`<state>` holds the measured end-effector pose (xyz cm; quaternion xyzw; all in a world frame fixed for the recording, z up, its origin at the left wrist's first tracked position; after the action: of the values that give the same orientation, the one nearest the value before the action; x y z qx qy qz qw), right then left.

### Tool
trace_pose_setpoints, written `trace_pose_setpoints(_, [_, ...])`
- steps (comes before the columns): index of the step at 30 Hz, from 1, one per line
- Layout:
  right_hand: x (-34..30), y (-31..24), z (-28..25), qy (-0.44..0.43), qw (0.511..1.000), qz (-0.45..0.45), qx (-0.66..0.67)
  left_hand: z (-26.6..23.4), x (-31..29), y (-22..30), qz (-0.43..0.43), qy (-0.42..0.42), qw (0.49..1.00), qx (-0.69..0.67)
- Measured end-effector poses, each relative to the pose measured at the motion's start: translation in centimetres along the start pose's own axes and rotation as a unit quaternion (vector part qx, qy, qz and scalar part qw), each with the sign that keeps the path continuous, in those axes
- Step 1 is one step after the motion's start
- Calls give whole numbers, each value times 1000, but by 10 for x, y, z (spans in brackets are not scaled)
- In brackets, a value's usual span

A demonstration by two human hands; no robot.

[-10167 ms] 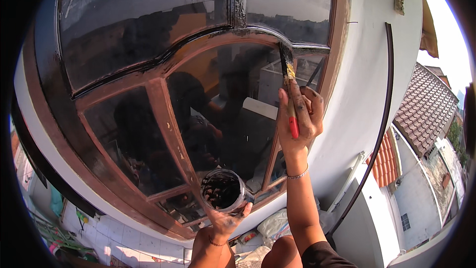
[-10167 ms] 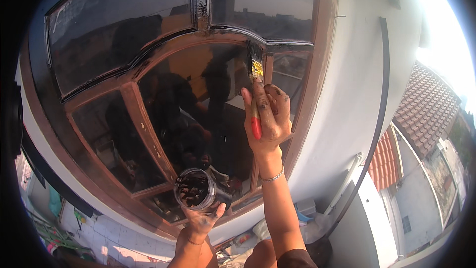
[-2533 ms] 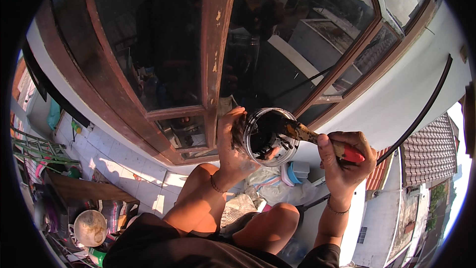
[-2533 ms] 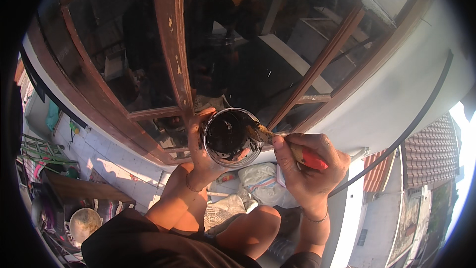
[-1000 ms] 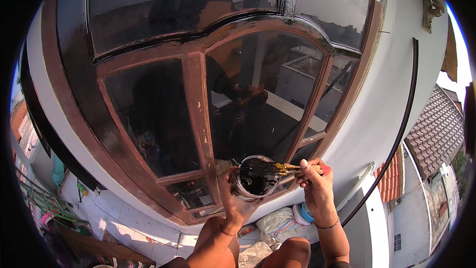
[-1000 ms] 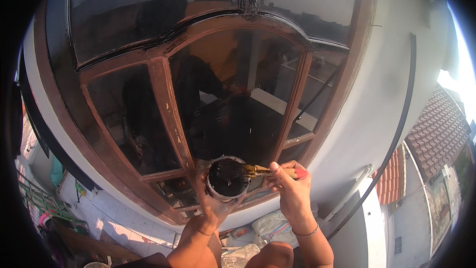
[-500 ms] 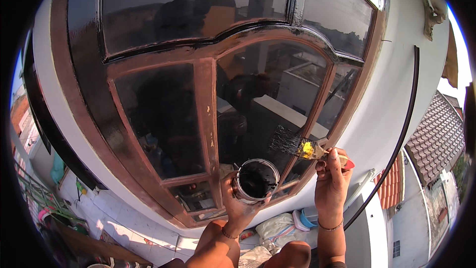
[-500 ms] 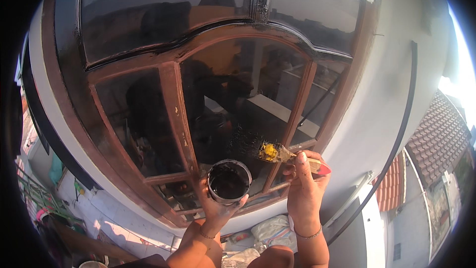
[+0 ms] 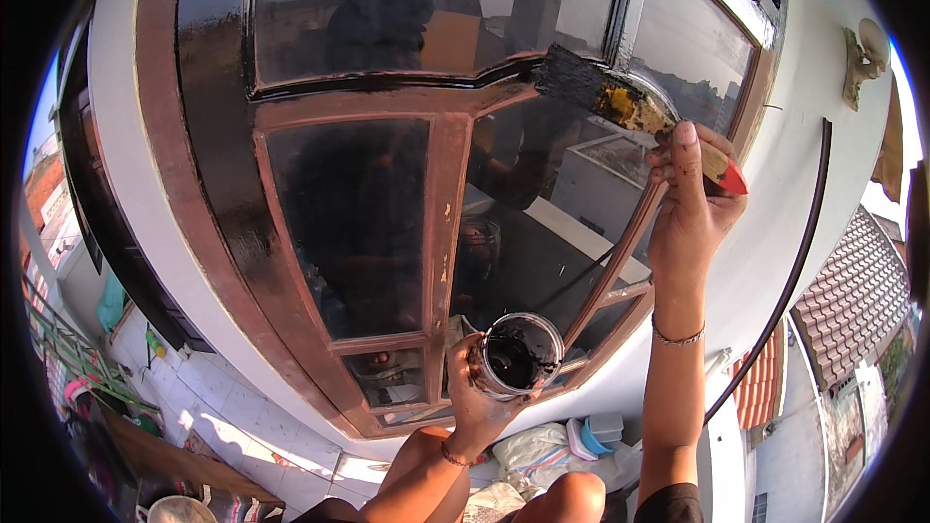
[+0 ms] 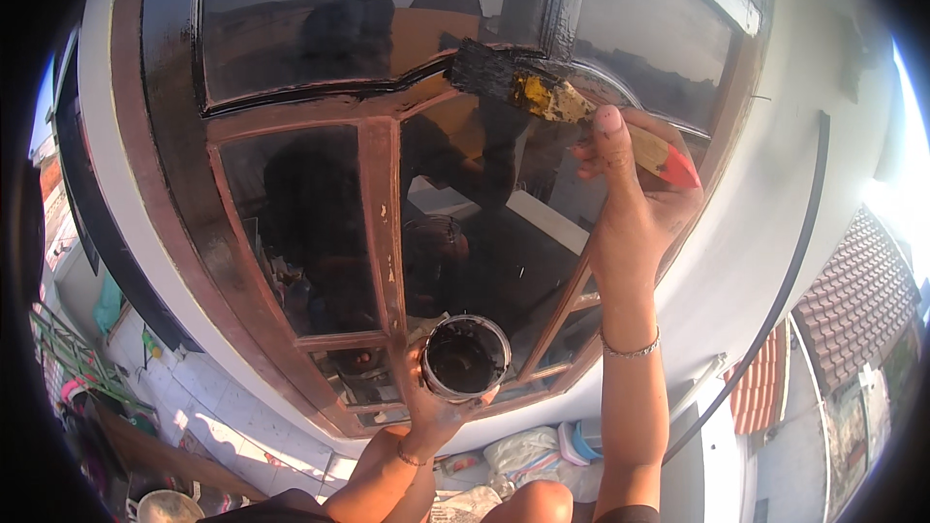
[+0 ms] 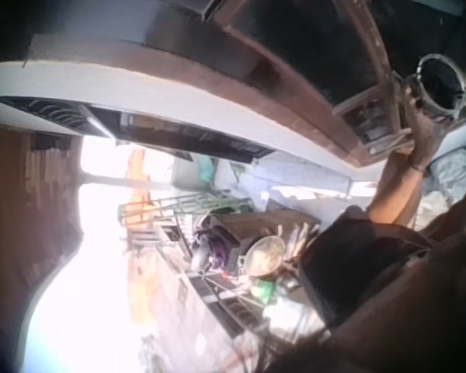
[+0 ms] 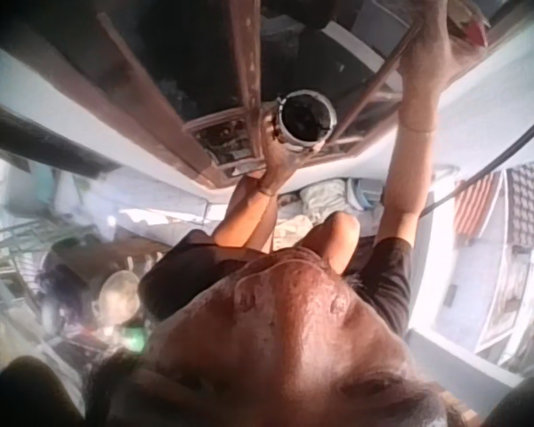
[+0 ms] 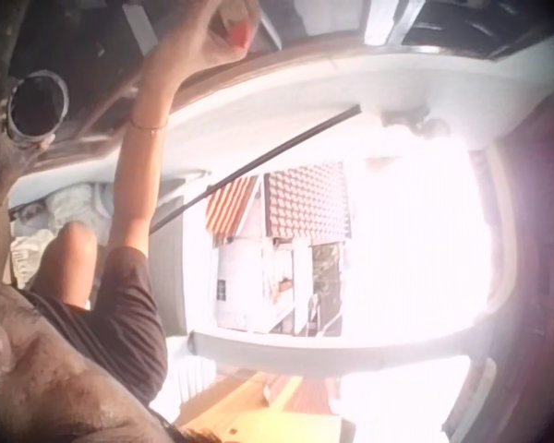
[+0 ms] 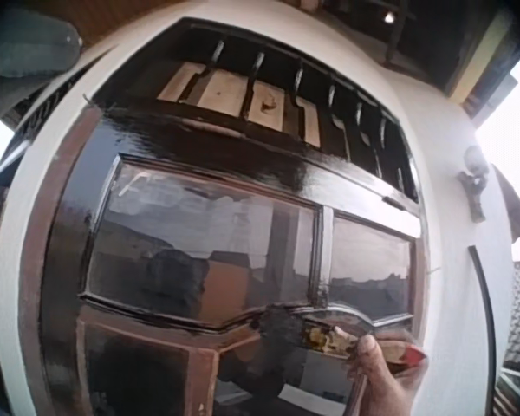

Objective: The person paints the wooden frame of a window with black paint using a brush. They repeatedly dip the brush into a paint can and apply the paint to the frame sections.

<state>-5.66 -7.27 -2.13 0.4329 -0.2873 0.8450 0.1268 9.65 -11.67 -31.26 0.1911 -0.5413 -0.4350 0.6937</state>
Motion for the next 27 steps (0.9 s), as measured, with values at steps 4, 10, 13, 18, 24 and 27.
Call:
trace_pose_setpoints(4, [3,9,0,9,1000,-14,-17,-3,3,5,17,11,999,30])
trace_pose_setpoints(10, [12,9,-26,121,987,-74,-75,-4,3,6,22,24,998,50])
trace_pose_setpoints(13, [-3,-6,-32,172,961,-157,-147,-4,2,2,-9,19,1000,19])
trace_pose_setpoints(18, [-42,-23,9,118,853,-372,-347,2,7,18,9,21,1000,17])
trace_pose_setpoints(24, [-96,-36,60,36,860,-420,-286,-4,4,2,-1,17,1000,6])
trace_pose_setpoints(27, [-106,-41,56,0,865,-413,-285,-4,8,16,34,18,998,53])
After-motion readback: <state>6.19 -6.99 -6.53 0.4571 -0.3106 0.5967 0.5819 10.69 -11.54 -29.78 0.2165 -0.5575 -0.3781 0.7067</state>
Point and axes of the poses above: each hand's wrist, its own x-axis towards the middle knuckle, its own z-axis out of the palm, y = z × x, the point moved 4 cm from there along x, towards the middle knuckle, and after that the axes turned 11 degrees about y, right-handed, at the moved point
